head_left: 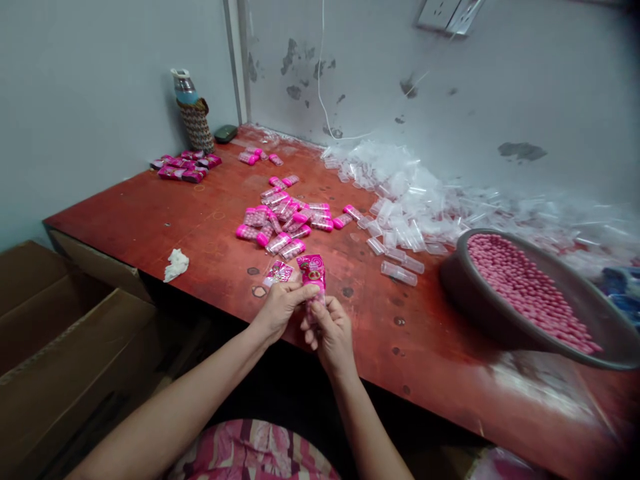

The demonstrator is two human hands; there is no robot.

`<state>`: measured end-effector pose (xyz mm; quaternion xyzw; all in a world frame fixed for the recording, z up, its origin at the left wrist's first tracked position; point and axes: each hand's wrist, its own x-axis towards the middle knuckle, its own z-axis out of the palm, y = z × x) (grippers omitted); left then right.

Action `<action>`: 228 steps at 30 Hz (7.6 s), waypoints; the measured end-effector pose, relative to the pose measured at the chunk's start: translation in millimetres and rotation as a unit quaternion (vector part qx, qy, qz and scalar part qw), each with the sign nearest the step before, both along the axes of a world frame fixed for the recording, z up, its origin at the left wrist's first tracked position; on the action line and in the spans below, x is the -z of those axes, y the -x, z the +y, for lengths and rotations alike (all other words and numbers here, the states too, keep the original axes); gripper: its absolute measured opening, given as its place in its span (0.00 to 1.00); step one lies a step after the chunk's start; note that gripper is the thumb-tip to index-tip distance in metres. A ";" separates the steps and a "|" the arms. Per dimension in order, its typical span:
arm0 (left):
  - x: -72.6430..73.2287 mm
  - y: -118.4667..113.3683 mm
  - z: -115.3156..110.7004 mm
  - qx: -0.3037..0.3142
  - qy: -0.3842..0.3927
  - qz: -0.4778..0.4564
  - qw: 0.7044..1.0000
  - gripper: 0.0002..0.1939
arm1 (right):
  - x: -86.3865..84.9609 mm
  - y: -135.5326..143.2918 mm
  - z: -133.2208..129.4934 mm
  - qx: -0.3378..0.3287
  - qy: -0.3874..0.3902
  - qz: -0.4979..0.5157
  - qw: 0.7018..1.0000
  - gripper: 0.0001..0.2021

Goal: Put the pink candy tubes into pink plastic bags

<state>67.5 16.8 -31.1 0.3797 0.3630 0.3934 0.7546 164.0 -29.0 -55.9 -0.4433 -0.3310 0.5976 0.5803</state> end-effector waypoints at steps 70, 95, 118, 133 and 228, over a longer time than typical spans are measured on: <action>28.5 94.2 22.5 -0.202 -0.408 0.464 0.760 0.19 | 0.6 -5.6 7.5 -0.005 0.021 -0.045 0.999 0.11; 16.7 57.2 6.1 -0.044 0.007 0.086 0.995 0.16 | -4.7 1.0 59.6 -0.133 -0.015 -0.140 0.981 0.17; 16.1 52.9 21.7 -0.259 0.202 -0.161 0.931 0.03 | -22.2 -19.3 69.0 -0.056 0.020 -0.512 0.857 0.13; 9.8 0.5 7.7 -0.218 0.181 -0.200 0.938 0.09 | -9.4 10.0 -4.1 -0.001 0.002 -0.207 0.978 0.12; 3.8 15.2 -16.4 -0.042 0.030 -0.017 0.999 0.17 | -1.6 7.3 -7.8 -0.135 0.030 0.050 0.989 0.12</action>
